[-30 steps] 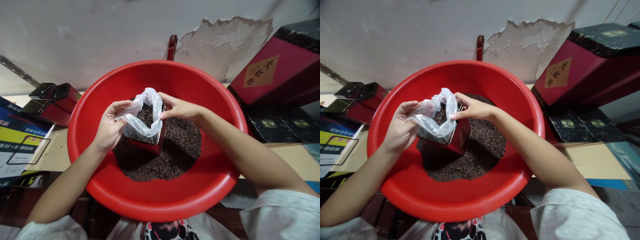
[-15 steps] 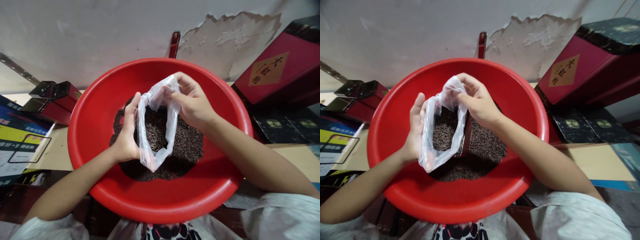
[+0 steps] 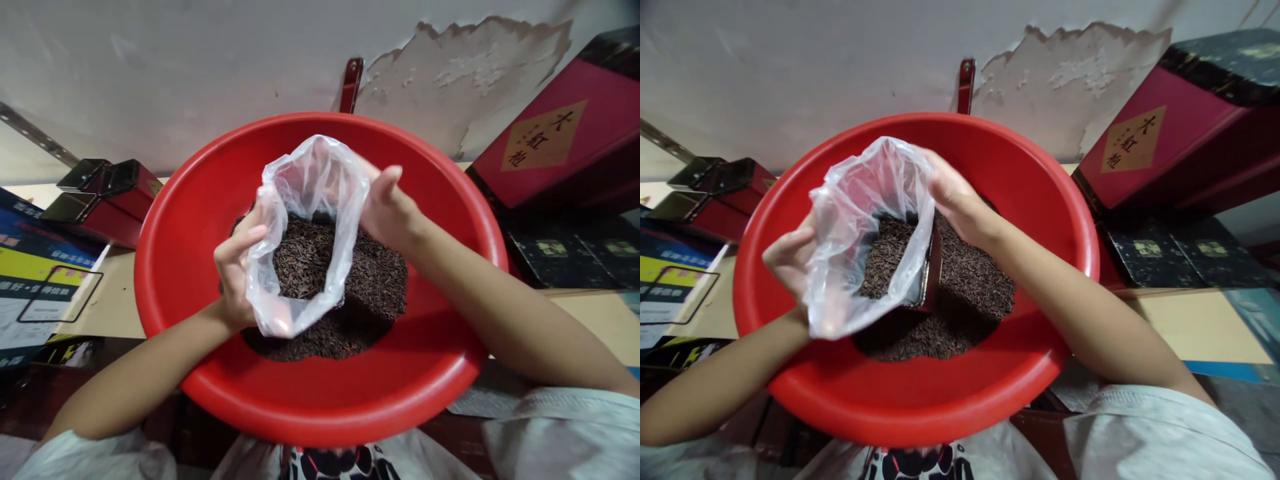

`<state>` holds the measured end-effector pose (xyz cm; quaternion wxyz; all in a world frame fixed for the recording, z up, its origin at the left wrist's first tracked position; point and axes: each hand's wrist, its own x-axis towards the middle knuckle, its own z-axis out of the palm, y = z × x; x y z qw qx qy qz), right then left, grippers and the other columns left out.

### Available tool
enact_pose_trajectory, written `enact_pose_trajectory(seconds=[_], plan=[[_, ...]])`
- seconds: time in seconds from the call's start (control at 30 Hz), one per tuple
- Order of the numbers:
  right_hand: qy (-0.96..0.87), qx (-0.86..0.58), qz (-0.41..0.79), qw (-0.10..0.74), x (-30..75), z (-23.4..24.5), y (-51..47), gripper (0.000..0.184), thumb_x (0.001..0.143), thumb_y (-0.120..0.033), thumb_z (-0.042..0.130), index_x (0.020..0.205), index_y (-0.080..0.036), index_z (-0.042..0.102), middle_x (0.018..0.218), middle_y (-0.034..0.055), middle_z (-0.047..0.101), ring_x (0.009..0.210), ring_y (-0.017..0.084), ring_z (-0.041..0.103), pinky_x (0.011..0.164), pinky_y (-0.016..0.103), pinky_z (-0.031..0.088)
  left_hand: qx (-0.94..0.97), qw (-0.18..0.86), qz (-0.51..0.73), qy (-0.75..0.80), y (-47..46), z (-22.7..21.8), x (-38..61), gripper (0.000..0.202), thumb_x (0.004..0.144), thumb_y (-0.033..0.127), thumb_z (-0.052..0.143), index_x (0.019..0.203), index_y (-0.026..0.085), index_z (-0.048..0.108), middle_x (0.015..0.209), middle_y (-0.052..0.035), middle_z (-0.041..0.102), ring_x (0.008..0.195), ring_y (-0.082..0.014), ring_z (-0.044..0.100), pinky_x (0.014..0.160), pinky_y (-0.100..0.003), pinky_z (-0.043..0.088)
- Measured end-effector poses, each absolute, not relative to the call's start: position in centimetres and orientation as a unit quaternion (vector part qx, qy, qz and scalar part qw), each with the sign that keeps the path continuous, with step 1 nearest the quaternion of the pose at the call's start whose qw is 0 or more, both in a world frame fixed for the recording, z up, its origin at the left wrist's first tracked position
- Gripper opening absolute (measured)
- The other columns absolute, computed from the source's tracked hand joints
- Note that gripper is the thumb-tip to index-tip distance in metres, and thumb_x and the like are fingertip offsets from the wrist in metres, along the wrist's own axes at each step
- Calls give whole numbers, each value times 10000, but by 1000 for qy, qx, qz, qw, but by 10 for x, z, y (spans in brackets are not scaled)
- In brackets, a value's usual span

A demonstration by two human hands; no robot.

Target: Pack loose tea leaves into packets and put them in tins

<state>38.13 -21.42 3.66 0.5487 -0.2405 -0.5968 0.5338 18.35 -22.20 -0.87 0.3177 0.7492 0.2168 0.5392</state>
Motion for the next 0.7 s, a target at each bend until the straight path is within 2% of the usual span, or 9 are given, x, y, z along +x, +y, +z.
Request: enact_pose_trajectory(seconds=[0.07,0.1,0.17,0.23,0.3,0.4,0.5,0.6,0.7], plan=[[-674,-254,528,450,384,24,-201,852,549,-704,656,1234,-220,506,1352,81,473,1270,239,417,1085,405,306,722,295,606,155,-218,-5,186,482,790,635,494,1203,398,420,1237,-1,547,1153,-221,532,985,-441,446],[-704,-265,514,412,385,20,-196,887,512,-686,691,1234,-204,508,1325,96,495,1252,252,428,1080,431,304,712,274,630,144,-216,-3,187,393,845,586,442,1175,374,466,1153,-11,591,1075,-207,574,932,-424,480],[-747,-297,459,378,387,15,-189,790,540,-598,734,1178,-170,548,1245,108,547,1196,255,466,1061,457,314,713,198,653,162,-211,5,182,265,892,476,428,1038,312,576,1027,-23,609,960,-181,596,854,-387,511],[-768,-330,408,369,389,15,-188,610,625,-530,712,1085,-146,595,1180,108,574,1134,243,502,1034,459,343,741,59,648,166,-205,16,172,189,877,386,497,874,259,637,941,-29,597,907,-167,574,836,-372,499],[-777,-351,390,348,391,19,-190,500,675,-489,686,1020,-134,618,1129,104,593,1078,235,529,999,452,382,790,-64,598,122,-202,29,158,182,861,344,534,763,231,638,788,-10,599,813,-146,569,812,-353,473],[-778,-362,416,301,392,28,-197,472,688,-439,685,1050,-143,618,1130,86,603,1057,221,545,985,425,408,852,-129,502,74,-202,45,140,246,872,357,519,673,234,594,548,29,541,631,-130,541,733,-351,425],[-766,-377,440,279,392,32,-201,458,698,-395,685,1085,-161,616,1138,70,616,1054,208,558,985,396,418,830,-92,535,131,-202,50,136,263,855,359,515,632,239,586,536,18,498,586,-133,482,681,-357,390],[-739,-428,420,306,390,28,-201,384,764,-440,607,1022,-157,641,1039,60,655,1001,212,576,948,397,443,712,136,650,227,-197,44,140,148,820,346,518,792,255,631,708,-1,546,674,-141,499,675,-336,403],[-698,-523,332,360,389,18,-197,389,846,-474,477,911,-136,657,925,72,668,957,229,579,917,417,449,620,332,648,292,-188,33,144,258,796,447,537,983,278,596,933,-8,572,873,-165,549,743,-328,446]])
